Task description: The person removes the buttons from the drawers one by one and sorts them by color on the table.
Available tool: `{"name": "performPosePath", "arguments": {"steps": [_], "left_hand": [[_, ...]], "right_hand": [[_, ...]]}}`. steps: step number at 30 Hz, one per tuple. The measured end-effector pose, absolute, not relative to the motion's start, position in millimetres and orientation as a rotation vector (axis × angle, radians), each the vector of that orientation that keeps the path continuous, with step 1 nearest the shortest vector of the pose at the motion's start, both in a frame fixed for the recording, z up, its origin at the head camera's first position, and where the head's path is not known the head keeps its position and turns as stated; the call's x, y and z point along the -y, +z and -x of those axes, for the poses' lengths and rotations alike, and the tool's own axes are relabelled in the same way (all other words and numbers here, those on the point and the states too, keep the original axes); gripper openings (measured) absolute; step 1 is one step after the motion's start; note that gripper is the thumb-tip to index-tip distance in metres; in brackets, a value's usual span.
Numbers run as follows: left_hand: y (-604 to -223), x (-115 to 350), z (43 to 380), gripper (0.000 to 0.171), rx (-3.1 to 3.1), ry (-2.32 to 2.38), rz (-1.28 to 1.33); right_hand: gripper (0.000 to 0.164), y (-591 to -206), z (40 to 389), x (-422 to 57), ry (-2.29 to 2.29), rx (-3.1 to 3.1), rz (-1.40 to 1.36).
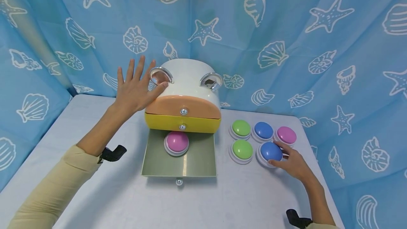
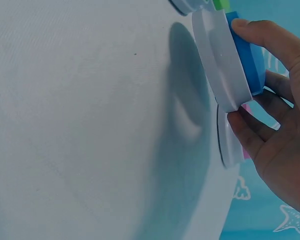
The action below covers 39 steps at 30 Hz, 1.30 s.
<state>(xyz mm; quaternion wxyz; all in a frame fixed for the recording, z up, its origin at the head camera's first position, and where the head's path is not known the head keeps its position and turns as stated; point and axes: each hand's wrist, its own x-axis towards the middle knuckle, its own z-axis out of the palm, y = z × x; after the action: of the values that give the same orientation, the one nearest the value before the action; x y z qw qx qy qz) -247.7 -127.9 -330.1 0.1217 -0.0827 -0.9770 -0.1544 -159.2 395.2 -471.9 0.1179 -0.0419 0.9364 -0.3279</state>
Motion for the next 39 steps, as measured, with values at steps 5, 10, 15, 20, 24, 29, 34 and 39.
{"name": "performPosePath", "arguments": {"steps": [5,10,15,20,24,29,34,39], "left_hand": [[-329.4,127.7,246.4,0.089,2.836,-0.436,0.238],[-329.0,127.6,246.0,0.089,2.835,-0.435,0.236],[-329.4,127.1,246.7,0.089,2.834,-0.42,0.236],[-330.5,127.2,247.0,0.088,2.838,-0.43,0.236],[-330.4,127.3,247.3,0.088,2.843,-0.431,0.229],[-330.2,127.1,247.7,0.088,2.844,-0.436,0.224],[-330.5,127.2,247.8,0.088,2.844,-0.447,0.225],[-330.8,126.7,247.4,0.089,2.848,-0.457,0.227]], "right_hand": [[0.091,-476.2,159.7,-394.8,-0.953,-2.733,0.121],[0.093,-480.4,162.1,-394.6,-0.924,-2.727,0.093],[0.094,-483.6,164.5,-394.5,-0.925,-2.722,0.09],[0.092,-486.4,166.9,-393.7,-0.949,-2.717,0.114],[0.093,-486.6,167.8,-390.9,-0.951,-2.716,0.12],[0.092,-486.1,169.1,-387.3,-0.963,-2.718,0.128],[0.091,-489.4,171.5,-388.6,-1.02,-2.712,0.157],[0.086,-489.2,170.0,-386.2,-1.051,-2.762,0.185]]}}
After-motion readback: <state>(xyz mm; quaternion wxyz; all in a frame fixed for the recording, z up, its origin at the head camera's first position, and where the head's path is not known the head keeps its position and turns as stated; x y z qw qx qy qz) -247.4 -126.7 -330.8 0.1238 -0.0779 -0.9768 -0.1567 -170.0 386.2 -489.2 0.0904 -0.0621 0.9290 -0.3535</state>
